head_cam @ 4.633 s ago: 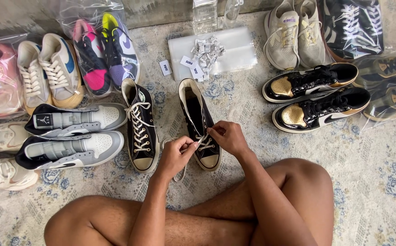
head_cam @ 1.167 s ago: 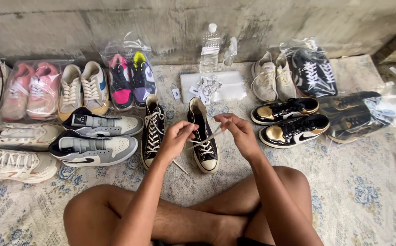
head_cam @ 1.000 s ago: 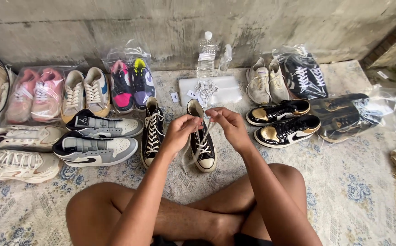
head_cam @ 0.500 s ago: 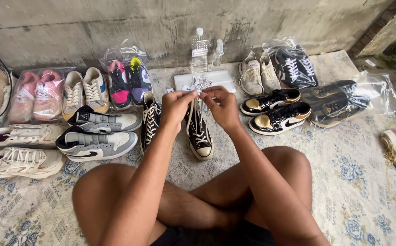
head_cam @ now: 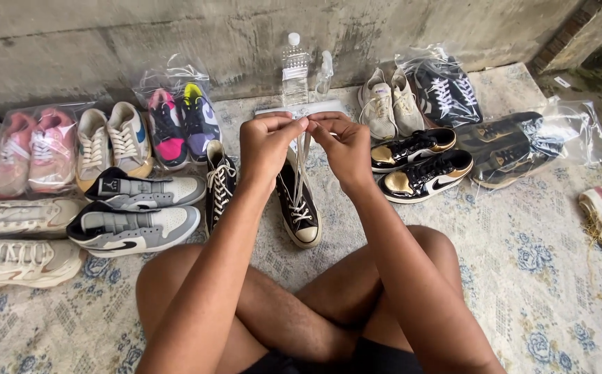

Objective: The person unlaces a black high-top sneaker by pulling the laces through the eyelets and then begins to relace it. They thread the laces back through the eyelets, crossing them over and pulling the ends to even them out.

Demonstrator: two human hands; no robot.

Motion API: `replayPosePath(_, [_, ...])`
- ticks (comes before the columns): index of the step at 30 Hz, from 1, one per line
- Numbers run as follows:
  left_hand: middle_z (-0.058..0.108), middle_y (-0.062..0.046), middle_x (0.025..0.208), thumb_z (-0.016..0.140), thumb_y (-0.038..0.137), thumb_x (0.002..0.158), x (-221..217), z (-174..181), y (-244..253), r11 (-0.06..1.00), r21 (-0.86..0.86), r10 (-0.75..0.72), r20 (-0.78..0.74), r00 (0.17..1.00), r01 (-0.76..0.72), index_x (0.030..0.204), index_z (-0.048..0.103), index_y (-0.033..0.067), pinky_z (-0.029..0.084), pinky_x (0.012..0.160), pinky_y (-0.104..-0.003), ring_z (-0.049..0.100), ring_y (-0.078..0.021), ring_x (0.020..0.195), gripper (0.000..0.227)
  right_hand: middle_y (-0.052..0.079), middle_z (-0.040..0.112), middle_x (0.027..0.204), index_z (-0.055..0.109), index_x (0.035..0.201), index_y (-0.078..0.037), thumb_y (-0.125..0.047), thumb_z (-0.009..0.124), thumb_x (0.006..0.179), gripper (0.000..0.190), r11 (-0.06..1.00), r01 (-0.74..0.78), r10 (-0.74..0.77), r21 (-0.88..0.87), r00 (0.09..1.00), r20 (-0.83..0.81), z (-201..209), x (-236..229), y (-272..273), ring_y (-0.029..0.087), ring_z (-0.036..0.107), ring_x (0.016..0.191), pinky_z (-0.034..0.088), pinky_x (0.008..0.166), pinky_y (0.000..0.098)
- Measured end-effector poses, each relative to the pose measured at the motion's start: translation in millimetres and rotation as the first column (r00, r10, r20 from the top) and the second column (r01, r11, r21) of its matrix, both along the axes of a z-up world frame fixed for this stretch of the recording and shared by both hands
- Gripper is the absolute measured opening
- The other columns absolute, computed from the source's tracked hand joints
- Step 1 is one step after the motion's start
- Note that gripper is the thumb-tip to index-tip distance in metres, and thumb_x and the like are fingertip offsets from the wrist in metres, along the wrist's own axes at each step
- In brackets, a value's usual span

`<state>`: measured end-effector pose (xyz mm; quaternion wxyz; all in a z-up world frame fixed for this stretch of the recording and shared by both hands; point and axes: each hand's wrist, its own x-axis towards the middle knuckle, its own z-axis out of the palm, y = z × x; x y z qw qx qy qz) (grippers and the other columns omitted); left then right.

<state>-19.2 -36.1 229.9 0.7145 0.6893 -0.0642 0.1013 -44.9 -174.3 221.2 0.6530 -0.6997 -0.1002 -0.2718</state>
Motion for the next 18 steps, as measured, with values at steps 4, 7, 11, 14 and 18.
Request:
replayPosePath(4, [0.065,-0.013,0.109,0.085,0.024,0.079,2.3,6.6,2.2,0.999,0.035,-0.009,0.072,0.997,0.007,0.086,0.08,0.0039,0.051,0.093,-0.035,0.064,-0.0239,0.107,0.022,0.017,0.073,0.101,0.078,0.086,-0.001,-0.009,0.077,0.092,0.009,1.0,0.005,-0.005,0.018,1.0,-0.001,4.7,3.1,0.2,0.018,0.068,0.096,0.058,0.075,0.0265])
replayPosePath(7, [0.067,-0.006,0.109,0.083,0.028,0.081,6.7,6.5,2.6,0.992,0.123,-0.013,0.145,0.989,-0.004,0.088,0.081,0.0099,0.05,0.085,-0.027,0.068,-0.0177,0.1,0.019,0.016,0.072,0.104,0.078,0.091,0.0,-0.011,0.076,0.094,0.011,1.0,0.004,-0.004,0.009,1.0,-0.023,6.3,6.8,-3.1,0.017,0.068,0.098,0.059,0.08,0.0277])
replayPosePath(11, [0.066,-0.002,0.109,0.082,0.031,0.083,6.0,3.7,4.6,0.983,0.178,0.005,0.183,0.983,-0.038,0.089,0.082,0.0137,0.049,0.082,-0.028,0.07,-0.018,0.098,0.018,0.017,0.073,0.104,0.076,0.086,0.001,-0.012,0.076,0.095,0.016,1.0,-0.008,0.008,-0.004,1.0,0.011,2.6,13.8,-2.9,0.019,0.069,0.099,0.059,0.082,0.0302])
replayPosePath(14, [0.065,-0.003,0.11,0.082,0.029,0.084,11.0,4.2,2.1,0.985,0.169,0.002,0.21,0.978,-0.038,0.091,0.082,0.0122,0.049,0.083,-0.03,0.069,-0.0187,0.099,0.018,0.019,0.072,0.102,0.074,0.081,0.002,-0.012,0.076,0.096,0.02,1.0,-0.004,0.005,-0.012,0.999,0.035,5.8,17.3,-4.6,0.022,0.07,0.099,0.059,0.083,0.0324])
replayPosePath(18, [0.066,0.0,0.111,0.082,0.03,0.084,16.5,3.5,4.0,0.986,0.16,0.006,0.214,0.977,-0.042,0.088,0.081,0.0153,0.048,0.081,-0.028,0.071,-0.0181,0.099,0.016,0.017,0.071,0.105,0.074,0.085,0.001,-0.018,0.075,0.099,0.023,0.999,-0.015,0.016,-0.05,1.0,0.006,5.7,19.2,-9.6,0.022,0.07,0.101,0.06,0.08,0.0301])
